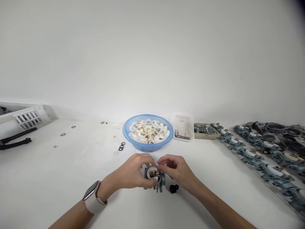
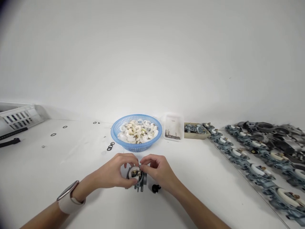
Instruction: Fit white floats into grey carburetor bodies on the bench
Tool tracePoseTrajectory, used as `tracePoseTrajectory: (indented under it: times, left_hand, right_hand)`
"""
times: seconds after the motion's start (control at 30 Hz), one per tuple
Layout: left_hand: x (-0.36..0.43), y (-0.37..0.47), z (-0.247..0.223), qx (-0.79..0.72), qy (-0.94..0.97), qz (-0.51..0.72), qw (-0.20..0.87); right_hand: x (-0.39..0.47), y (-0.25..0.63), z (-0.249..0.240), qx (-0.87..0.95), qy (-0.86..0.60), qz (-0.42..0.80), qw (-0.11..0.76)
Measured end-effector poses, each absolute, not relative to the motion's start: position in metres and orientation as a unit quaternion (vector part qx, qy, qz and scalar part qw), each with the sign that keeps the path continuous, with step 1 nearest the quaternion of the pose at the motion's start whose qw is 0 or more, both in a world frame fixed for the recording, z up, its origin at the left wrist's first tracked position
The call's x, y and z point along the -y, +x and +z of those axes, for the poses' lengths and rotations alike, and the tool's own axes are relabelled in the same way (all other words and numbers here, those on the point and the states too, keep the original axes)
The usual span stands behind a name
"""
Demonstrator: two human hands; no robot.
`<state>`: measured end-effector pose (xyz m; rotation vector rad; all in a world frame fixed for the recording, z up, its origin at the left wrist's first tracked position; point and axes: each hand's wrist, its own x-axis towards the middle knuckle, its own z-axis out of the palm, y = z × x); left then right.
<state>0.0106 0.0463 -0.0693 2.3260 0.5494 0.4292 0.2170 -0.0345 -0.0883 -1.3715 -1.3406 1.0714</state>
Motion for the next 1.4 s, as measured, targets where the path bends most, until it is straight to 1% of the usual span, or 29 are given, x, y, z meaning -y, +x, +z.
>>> tracePoseTrajectory:
  times: [0.17, 0.33, 0.43, 0.57, 0.8, 1.4]
  left_hand:
    - [-0.047, 0.011, -0.069, -0.204, 0.887, 0.177, 0.373]
    - [-0.047, 0.012, -0.069, -0.196, 0.886, 0.189, 0.375]
    - [-0.046, 0.013, -0.068, -0.196, 0.888, 0.192, 0.37]
    - [-0.045, 0.013, -0.068, -0.197, 0.886, 0.198, 0.37]
    - [-0.044, 0.014, -0.069, -0.19, 0.887, 0.218, 0.361]
    - [-0.043, 0.012, -0.074, -0.178, 0.898, 0.249, 0.317]
  right_hand:
    - [0.037, 0.212, -0.085, 0.505, -0.573, 0.449, 0.464]
    - [0.039, 0.212, -0.089, 0.512, -0.566, 0.444, 0.469]
    - [0.038, 0.212, -0.091, 0.54, -0.571, 0.406, 0.467]
    - [0.037, 0.217, -0.092, 0.586, -0.58, 0.361, 0.436]
    - [0.041, 0.23, -0.088, 0.616, -0.545, 0.422, 0.381]
    - [0.041, 0.231, -0.089, 0.631, -0.519, 0.416, 0.4]
